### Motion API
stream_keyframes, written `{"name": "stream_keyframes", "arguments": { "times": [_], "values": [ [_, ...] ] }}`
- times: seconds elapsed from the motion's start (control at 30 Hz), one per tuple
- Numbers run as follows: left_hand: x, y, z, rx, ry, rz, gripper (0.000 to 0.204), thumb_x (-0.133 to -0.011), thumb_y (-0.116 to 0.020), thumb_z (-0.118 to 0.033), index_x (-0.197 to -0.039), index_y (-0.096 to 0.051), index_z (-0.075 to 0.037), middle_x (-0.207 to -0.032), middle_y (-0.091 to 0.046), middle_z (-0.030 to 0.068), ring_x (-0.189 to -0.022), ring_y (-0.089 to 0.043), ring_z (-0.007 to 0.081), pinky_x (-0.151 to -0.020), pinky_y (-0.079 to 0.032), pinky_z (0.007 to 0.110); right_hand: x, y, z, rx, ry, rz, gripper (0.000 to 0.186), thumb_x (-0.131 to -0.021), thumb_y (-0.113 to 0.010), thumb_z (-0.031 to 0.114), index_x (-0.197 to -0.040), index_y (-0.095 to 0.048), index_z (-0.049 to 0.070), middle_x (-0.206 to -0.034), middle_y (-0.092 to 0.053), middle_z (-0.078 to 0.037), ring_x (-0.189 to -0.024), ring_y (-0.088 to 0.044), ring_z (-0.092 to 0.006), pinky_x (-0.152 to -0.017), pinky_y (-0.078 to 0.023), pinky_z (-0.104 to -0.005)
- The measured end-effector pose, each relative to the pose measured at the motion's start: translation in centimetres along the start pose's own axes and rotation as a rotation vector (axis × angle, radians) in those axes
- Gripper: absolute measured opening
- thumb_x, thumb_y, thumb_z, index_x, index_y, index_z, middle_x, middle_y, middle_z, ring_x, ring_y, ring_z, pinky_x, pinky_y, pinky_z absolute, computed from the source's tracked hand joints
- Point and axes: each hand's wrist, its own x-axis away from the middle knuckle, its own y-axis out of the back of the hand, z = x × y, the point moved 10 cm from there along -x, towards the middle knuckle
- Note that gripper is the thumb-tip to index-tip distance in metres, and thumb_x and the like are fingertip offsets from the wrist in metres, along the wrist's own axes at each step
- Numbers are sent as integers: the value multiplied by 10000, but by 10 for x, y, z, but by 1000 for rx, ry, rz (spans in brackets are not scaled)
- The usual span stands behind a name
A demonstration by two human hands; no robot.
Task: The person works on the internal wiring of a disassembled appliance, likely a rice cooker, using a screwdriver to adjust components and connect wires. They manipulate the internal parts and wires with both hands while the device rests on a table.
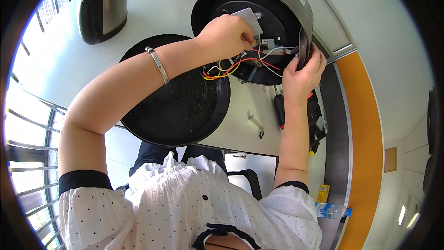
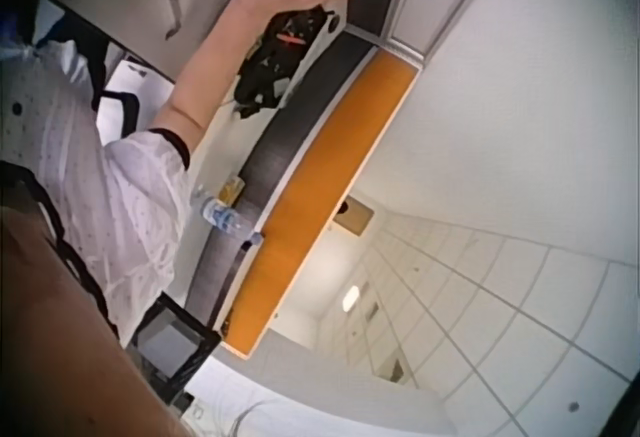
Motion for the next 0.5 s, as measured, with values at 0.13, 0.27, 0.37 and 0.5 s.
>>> {"name": "stream_keyframes", "arguments": {
  "times": [0.13, 0.27, 0.37, 0.5],
  "values": [
    [9, 8, 11, 100, 103, -66, 98, -791, -678, -94, -857, -724, -37, -838, -707, 110, -752, -691, 226, -685, -532, 306, 0, 1, 1, -8, -3, -13, 510, -711, -631, -72, -1195, -474, -42, -1093, -515, -221, -922, -591, -393, -735, -532, -422],
    [24, 11, 35, 545, 374, -117, 162, -823, -660, -50, -956, -668, 42, -861, -694, 143, -713, -706, 208, -521, -497, 272, 0, 1, 1, -9, -4, -12, 515, -712, -635, -70, -1200, -473, -39, -1094, -514, -219, -922, -591, -390, -735, -532, -422],
    [30, 19, 40, 701, 452, -202, 331, -878, -623, -71, -1151, -541, 97, -1005, -659, 180, -744, -714, 232, -403, -388, 231, 0, 1, 1, -14, 5, -22, 516, -711, -638, -69, -1200, -474, -36, -1095, -513, -216, -923, -592, -388, -736, -531, -421],
    [23, 30, 47, 664, 442, -286, 386, -887, -645, -152, -1180, -537, 76, -1013, -662, 178, -642, -694, 217, -368, -334, 225, 0, 1, 1, -16, -6, -16, 519, -711, -640, -69, -1202, -473, -33, -1096, -512, -214, -922, -593, -387, -739, -531, -419]
  ]
}}
